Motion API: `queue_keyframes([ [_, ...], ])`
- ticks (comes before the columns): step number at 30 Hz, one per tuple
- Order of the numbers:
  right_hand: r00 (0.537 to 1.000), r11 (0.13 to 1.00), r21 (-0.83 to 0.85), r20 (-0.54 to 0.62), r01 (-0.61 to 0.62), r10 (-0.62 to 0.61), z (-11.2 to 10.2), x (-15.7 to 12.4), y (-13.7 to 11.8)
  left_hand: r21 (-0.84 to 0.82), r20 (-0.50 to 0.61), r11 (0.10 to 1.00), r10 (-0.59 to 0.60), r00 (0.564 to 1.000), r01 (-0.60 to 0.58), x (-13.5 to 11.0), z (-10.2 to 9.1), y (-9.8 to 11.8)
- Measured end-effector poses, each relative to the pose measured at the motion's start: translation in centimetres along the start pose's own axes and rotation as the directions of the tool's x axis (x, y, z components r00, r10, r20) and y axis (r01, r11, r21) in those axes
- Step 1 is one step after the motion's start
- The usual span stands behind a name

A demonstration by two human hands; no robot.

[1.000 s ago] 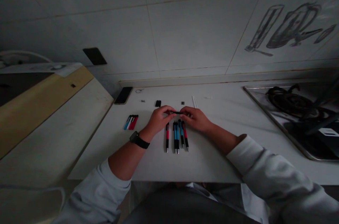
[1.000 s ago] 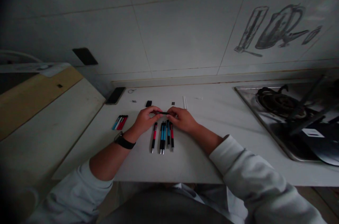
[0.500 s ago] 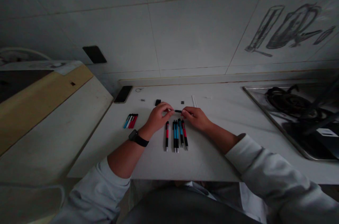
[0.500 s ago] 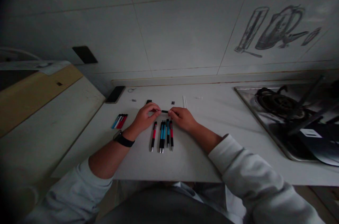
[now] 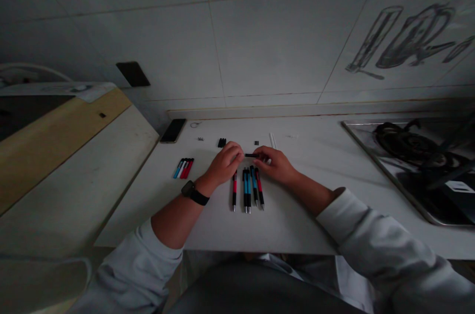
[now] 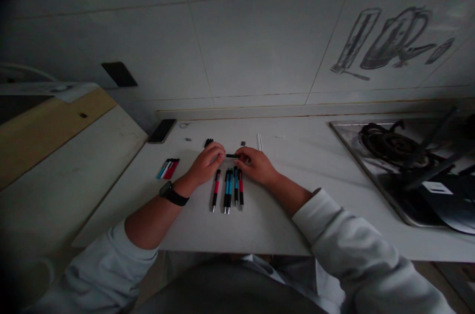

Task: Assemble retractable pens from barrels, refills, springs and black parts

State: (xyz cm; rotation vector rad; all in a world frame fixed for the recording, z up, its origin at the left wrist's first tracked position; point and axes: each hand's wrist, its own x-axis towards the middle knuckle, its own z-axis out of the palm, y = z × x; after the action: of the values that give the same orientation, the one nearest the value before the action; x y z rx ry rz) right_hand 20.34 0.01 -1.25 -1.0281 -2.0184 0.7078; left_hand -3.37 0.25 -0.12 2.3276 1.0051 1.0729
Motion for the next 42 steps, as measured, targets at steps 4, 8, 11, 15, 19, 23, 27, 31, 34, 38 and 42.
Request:
queue_keyframes([
  [4,0.998,0.998,-0.025,0.023,-0.053,0.053,-0.1,0.0,-0.1,-0.003,-0.004,1.000,0.000,1.000,0.000,0.0,0.1,-0.3],
  [8,0.998,0.999,0.006,0.028,-0.050,0.050,0.1,0.1,0.3,0.001,-0.014,1.000,0.016,1.000,-0.016,0.0,0.2,-0.5],
  [11,0.997,0.997,0.030,0.021,-0.075,0.074,0.2,0.1,0.5,0.004,-0.017,1.000,0.022,1.000,-0.022,0.1,0.2,-0.5],
  [15,0.997,0.997,0.010,0.037,-0.074,0.074,0.4,0.1,0.4,-0.001,-0.017,1.000,0.024,1.000,-0.024,0.1,0.2,-0.3],
  [19,0.996,0.992,0.092,0.009,-0.085,0.085,0.4,0.1,0.3,-0.006,-0.022,1.000,0.021,1.000,-0.021,0.1,0.2,-0.2],
  [23,0.995,0.995,0.022,0.025,-0.096,0.096,0.6,0.2,0.4,-0.019,-0.037,1.000,0.017,0.999,-0.017,0.1,0.4,-0.2],
  [27,0.991,0.996,0.042,-0.104,-0.076,0.080,0.9,0.2,0.5,-0.057,-0.096,0.998,-0.032,0.995,0.027,0.2,0.8,-0.2],
  [31,0.984,0.997,0.061,-0.172,-0.037,0.047,0.7,0.1,0.7,0.004,-0.185,0.997,-0.073,0.980,0.075,0.8,-1.2,-0.4],
  [34,0.986,0.997,0.062,-0.161,-0.035,0.044,0.6,0.1,1.1,0.212,-0.239,0.970,-0.067,0.969,0.119,1.4,-5.1,-1.7],
  [38,0.989,0.998,0.056,-0.140,-0.038,0.046,0.6,0.1,1.5,0.607,-0.139,0.780,-0.082,0.987,0.150,1.9,-10.6,-4.8],
  [42,0.994,0.999,0.040,-0.101,-0.028,0.032,0.7,0.0,1.5,0.816,0.067,0.576,-0.169,0.983,0.043,2.3,-13.1,-7.6],
])
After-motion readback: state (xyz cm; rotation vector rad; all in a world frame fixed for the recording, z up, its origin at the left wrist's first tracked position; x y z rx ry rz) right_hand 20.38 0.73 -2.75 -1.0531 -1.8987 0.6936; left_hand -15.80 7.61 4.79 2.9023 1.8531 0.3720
